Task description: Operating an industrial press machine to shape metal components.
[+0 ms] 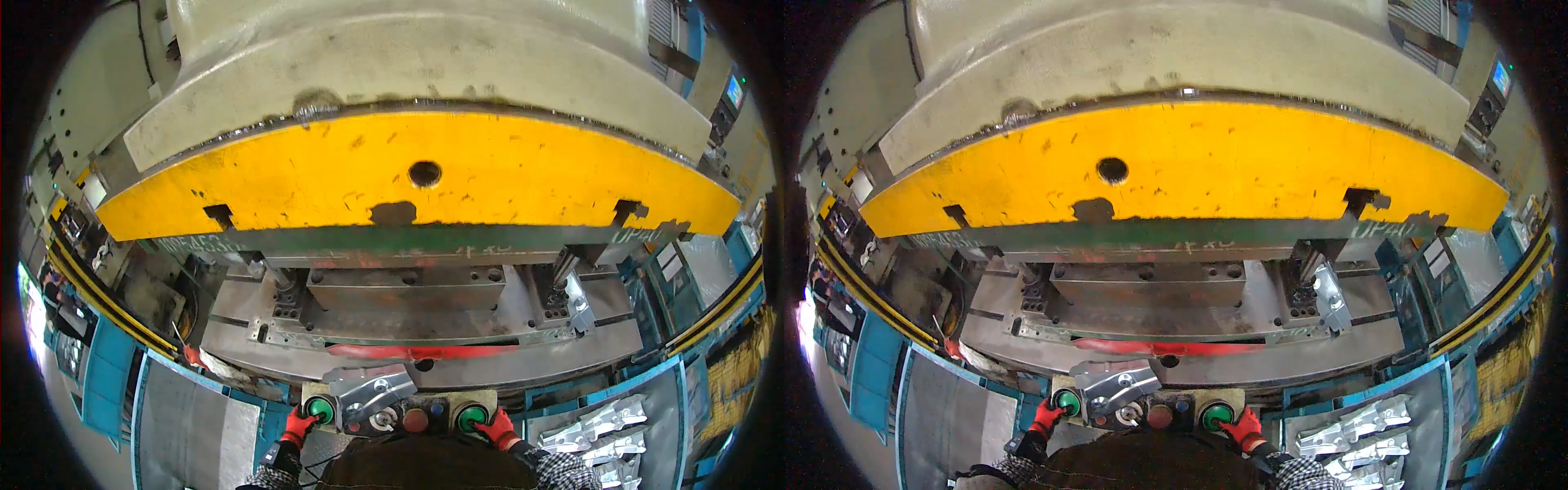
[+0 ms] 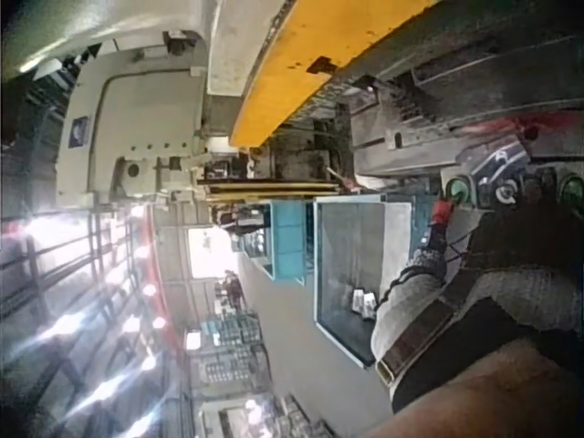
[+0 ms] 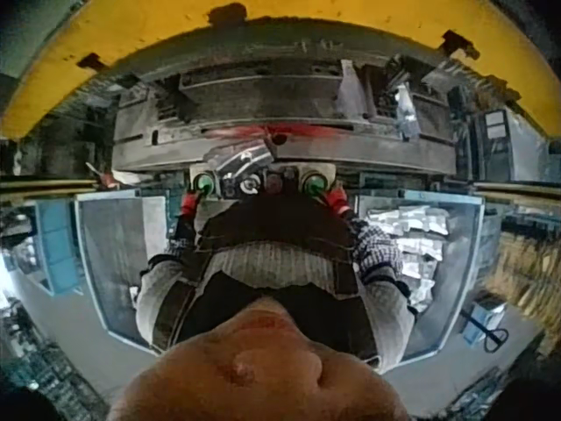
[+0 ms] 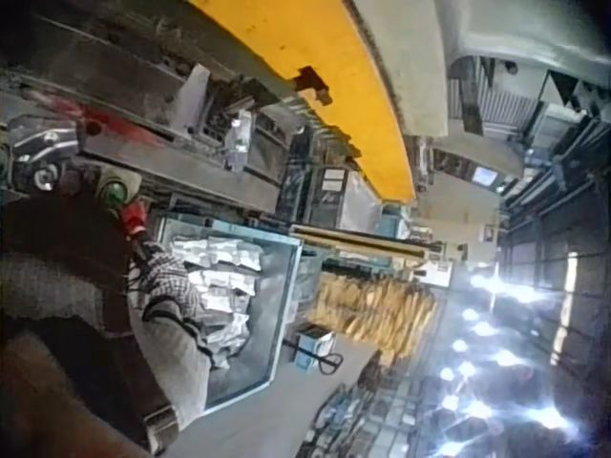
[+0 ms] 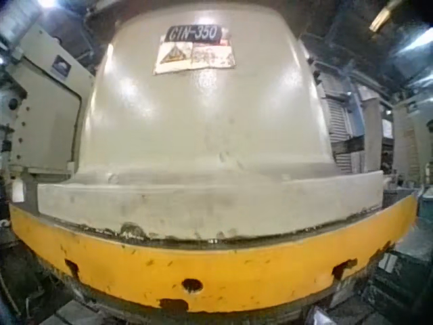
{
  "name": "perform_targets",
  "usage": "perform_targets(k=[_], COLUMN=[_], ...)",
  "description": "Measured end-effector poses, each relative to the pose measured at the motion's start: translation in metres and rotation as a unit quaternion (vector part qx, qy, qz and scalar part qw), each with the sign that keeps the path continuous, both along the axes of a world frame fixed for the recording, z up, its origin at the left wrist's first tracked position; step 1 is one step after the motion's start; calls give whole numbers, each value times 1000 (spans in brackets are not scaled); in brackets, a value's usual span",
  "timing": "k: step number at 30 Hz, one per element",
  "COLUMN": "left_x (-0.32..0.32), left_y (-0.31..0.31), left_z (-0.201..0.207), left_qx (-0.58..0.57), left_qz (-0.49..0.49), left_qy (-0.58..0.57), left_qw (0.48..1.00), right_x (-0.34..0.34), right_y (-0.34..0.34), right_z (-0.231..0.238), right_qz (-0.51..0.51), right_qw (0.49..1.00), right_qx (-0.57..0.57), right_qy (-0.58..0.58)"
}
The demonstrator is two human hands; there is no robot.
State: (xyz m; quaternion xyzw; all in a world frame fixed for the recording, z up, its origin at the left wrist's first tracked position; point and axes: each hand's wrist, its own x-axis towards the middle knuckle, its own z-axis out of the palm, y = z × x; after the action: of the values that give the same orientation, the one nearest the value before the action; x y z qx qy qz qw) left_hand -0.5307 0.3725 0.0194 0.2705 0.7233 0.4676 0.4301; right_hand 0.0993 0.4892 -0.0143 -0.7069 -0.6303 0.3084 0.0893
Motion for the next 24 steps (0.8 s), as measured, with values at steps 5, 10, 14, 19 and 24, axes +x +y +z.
perform_targets(k=[5,10,14,19,24], left_x=[-6,-33,-18,97,205], left_y=[2,40,136,270,427], left_z=[6,81,224,401,455], left_qx=[-84,-202,-111,312,355], left_qz=[-5,-290,-371,-402,-501], left_qy=[-12,126,164,133,431], left_qw=[996,927,908,851,661], right_x=[4,3,0,5,30], right_y=[5,7,5,1,-32], right_z=[-12,-5,25,52,35], right_qz=[4,29,21,17,-54], right_qw=[1000,986,992,985,963], right_qx=[14,32,42,-14,29], right_qy=[20,161,121,174,262])
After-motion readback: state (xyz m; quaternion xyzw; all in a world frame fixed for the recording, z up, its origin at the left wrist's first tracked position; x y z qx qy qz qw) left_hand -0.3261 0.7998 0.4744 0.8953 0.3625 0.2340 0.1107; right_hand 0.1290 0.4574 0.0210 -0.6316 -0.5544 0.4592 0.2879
